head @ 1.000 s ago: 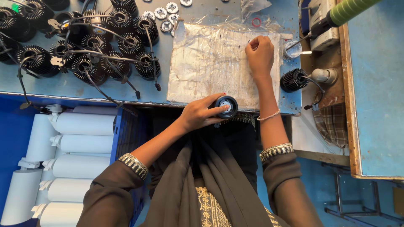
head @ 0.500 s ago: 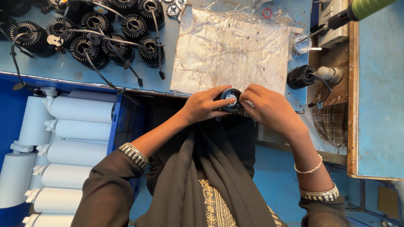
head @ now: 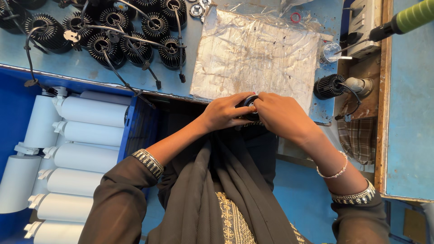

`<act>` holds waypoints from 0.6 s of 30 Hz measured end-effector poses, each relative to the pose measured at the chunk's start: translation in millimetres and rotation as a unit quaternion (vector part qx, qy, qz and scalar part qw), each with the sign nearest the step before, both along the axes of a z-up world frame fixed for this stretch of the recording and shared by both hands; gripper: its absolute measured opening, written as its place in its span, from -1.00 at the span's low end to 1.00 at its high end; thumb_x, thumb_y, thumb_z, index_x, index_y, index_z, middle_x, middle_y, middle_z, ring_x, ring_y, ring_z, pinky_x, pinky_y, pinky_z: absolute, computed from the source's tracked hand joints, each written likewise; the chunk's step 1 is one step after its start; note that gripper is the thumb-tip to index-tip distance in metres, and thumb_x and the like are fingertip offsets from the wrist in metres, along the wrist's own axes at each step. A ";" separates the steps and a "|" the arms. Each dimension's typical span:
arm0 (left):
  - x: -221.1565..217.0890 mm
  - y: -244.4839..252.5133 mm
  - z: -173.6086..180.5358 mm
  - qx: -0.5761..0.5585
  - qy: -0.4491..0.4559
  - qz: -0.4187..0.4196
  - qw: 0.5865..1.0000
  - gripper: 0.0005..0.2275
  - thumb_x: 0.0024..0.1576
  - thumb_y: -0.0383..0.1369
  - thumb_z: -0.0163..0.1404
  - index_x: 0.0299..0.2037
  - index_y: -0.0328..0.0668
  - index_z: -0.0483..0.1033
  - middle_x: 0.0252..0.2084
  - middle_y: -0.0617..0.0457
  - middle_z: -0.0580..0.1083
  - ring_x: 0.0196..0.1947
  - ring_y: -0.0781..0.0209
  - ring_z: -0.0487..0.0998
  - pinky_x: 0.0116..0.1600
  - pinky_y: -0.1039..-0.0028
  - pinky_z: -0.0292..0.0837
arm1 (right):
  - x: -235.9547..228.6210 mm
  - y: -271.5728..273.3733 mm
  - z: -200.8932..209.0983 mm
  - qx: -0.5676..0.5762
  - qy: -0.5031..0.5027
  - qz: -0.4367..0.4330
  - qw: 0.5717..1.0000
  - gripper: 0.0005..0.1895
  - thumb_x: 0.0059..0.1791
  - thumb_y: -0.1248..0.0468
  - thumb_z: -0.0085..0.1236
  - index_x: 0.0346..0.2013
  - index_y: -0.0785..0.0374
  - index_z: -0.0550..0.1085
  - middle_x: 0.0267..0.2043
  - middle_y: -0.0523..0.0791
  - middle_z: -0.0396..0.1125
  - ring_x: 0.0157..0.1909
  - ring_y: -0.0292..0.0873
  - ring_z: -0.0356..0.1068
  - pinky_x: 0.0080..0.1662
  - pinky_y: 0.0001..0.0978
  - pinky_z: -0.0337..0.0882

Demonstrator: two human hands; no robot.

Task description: The person assembles small black cylindrical electronic components on a workbench. They use a green electric screwdriver to secure parts, insert small white components, and place finished units into a blue bin.

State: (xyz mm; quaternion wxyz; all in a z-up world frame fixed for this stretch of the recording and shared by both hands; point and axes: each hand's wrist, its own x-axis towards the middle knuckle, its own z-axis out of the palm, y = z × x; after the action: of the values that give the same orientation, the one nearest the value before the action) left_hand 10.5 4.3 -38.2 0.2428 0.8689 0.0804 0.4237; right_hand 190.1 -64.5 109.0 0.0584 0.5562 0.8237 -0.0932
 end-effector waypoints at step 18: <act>0.2 0.3 -4.0 0.002 -0.011 -0.007 1.000 -0.53 0.10 -0.22 0.29 0.21 0.08 0.45 0.25 -0.12 0.40 0.05 -0.08 0.60 0.06 0.32 0.56 | 139.6 -12.1 67.1 0.351 0.050 -0.281 0.892 -0.56 0.06 0.22 0.28 0.17 0.35 0.42 -0.12 0.03 0.36 -0.19 0.07 0.36 -0.09 -0.11 0.39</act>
State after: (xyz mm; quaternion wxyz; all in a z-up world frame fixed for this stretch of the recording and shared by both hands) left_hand 10.7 4.6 -42.2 0.2449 0.8651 0.0708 0.4320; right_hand 329.7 -76.6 176.1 -0.2107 0.7432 0.6140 0.1620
